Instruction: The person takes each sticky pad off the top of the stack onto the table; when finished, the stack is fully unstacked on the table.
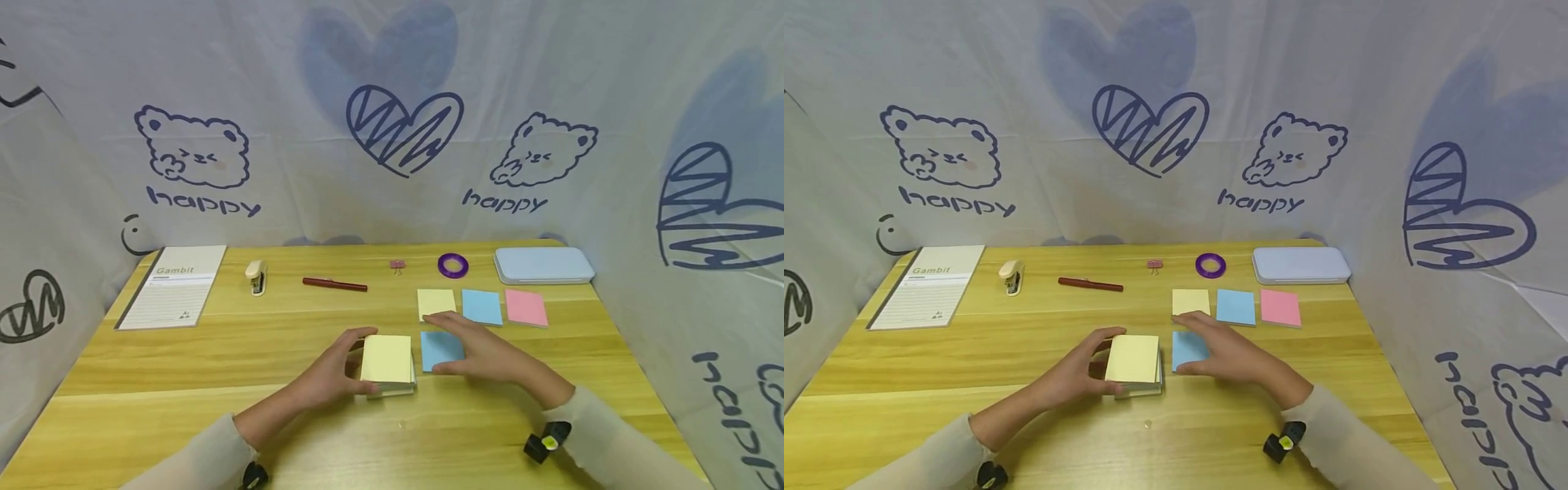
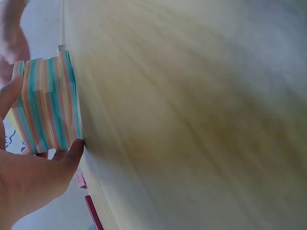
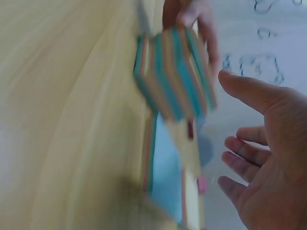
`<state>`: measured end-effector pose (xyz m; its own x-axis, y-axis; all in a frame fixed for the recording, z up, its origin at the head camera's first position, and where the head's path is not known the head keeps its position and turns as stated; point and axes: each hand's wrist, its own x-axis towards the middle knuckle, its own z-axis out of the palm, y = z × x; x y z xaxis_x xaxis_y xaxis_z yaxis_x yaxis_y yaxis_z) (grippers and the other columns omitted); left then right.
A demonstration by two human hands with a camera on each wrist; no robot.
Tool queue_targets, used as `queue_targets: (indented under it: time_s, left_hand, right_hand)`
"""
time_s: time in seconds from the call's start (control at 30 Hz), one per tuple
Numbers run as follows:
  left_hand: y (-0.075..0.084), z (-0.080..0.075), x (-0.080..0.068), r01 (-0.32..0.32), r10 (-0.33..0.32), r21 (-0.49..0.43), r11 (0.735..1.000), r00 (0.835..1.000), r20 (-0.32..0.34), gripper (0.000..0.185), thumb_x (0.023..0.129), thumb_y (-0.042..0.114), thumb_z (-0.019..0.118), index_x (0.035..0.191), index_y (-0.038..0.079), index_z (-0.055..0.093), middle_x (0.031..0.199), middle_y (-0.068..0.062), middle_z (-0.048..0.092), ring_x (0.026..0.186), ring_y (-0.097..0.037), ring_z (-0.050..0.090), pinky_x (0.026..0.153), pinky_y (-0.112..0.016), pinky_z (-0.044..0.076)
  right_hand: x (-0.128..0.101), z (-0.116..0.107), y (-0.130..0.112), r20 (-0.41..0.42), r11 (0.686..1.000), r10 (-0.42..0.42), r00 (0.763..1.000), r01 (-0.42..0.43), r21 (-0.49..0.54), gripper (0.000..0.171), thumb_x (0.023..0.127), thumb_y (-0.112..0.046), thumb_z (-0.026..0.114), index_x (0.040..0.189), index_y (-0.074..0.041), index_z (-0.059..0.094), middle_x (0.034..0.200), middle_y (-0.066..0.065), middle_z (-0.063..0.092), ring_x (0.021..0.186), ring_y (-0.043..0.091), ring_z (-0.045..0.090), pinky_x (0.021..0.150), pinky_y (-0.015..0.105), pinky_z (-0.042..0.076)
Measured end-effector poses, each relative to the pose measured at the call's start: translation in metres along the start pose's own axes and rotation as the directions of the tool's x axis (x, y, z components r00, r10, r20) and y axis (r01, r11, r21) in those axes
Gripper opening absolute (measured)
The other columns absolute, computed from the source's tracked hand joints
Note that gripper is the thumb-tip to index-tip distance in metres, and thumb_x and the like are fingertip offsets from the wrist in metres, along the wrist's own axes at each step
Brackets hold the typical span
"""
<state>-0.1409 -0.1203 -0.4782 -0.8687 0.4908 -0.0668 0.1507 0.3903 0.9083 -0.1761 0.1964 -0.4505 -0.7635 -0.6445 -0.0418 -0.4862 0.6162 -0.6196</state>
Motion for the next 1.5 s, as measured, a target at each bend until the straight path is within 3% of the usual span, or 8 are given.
queue_targets:
  time_s: [0.2,0.33,0.57,0.9,1.17,1.5]
  left_hand:
    - [-0.002,-0.001,0.001,0.008,-0.007,-0.063,0.998,1.000,0.029,0.101,0.084,0.018,0.088,0.161,0.008,0.025,0.164,-0.023,0.026,0.149,-0.051,0.028,0.115,-0.063,0.036]
    - [-0.002,0.000,0.001,-0.004,0.004,-0.034,0.999,1.000,0.021,0.099,0.084,0.020,0.088,0.159,0.005,0.026,0.163,-0.025,0.029,0.148,-0.052,0.029,0.115,-0.065,0.035]
    - [-0.001,0.000,-0.001,-0.036,0.036,0.025,0.999,0.999,0.000,0.093,0.085,0.020,0.087,0.157,0.002,0.031,0.158,-0.025,0.036,0.146,-0.049,0.035,0.114,-0.067,0.034]
    - [-0.002,0.001,0.000,-0.016,0.016,0.005,1.000,1.000,0.011,0.095,0.086,0.019,0.086,0.159,0.003,0.027,0.161,-0.027,0.031,0.147,-0.049,0.032,0.114,-0.065,0.037]
    - [-0.004,0.002,0.000,-0.027,0.027,-0.008,1.000,1.000,0.009,0.090,0.085,0.015,0.086,0.156,0.003,0.033,0.157,-0.021,0.037,0.146,-0.045,0.035,0.115,-0.062,0.037]
    - [-0.005,0.004,0.001,-0.022,0.023,0.064,0.998,1.000,-0.012,0.086,0.085,0.019,0.087,0.156,0.008,0.040,0.153,-0.016,0.043,0.145,-0.039,0.038,0.118,-0.061,0.032]
  right_hand:
    - [0.017,0.014,-0.030,0.053,0.997,-0.038,0.998,0.035,0.065,0.095,0.085,-0.046,0.083,0.161,-0.013,0.036,0.163,0.011,0.037,0.148,0.036,0.038,0.116,0.059,0.038]
    - [0.024,0.027,-0.041,0.065,0.997,-0.054,0.996,0.050,0.051,0.096,0.084,-0.043,0.085,0.160,-0.010,0.037,0.160,0.010,0.041,0.146,0.032,0.041,0.117,0.052,0.040]
    - [0.028,0.041,-0.046,0.018,0.998,-0.059,0.998,0.059,-0.025,0.085,0.088,-0.036,0.084,0.157,-0.009,0.041,0.153,0.007,0.048,0.139,0.028,0.050,0.113,0.045,0.045]
    - [0.023,0.039,-0.043,-0.016,0.997,-0.076,0.997,0.075,-0.036,0.085,0.089,-0.034,0.083,0.157,-0.008,0.041,0.154,0.009,0.047,0.139,0.032,0.049,0.114,0.048,0.044]
    - [0.002,0.019,-0.020,-0.061,0.999,-0.048,0.997,0.049,0.005,0.084,0.087,-0.032,0.084,0.157,-0.010,0.043,0.155,0.009,0.047,0.142,0.034,0.047,0.115,0.055,0.041]
    - [-0.044,-0.008,0.041,-0.133,0.997,0.069,0.989,-0.062,0.051,0.083,0.084,-0.028,0.087,0.155,-0.015,0.046,0.157,0.011,0.046,0.146,0.039,0.040,0.116,0.063,0.034]
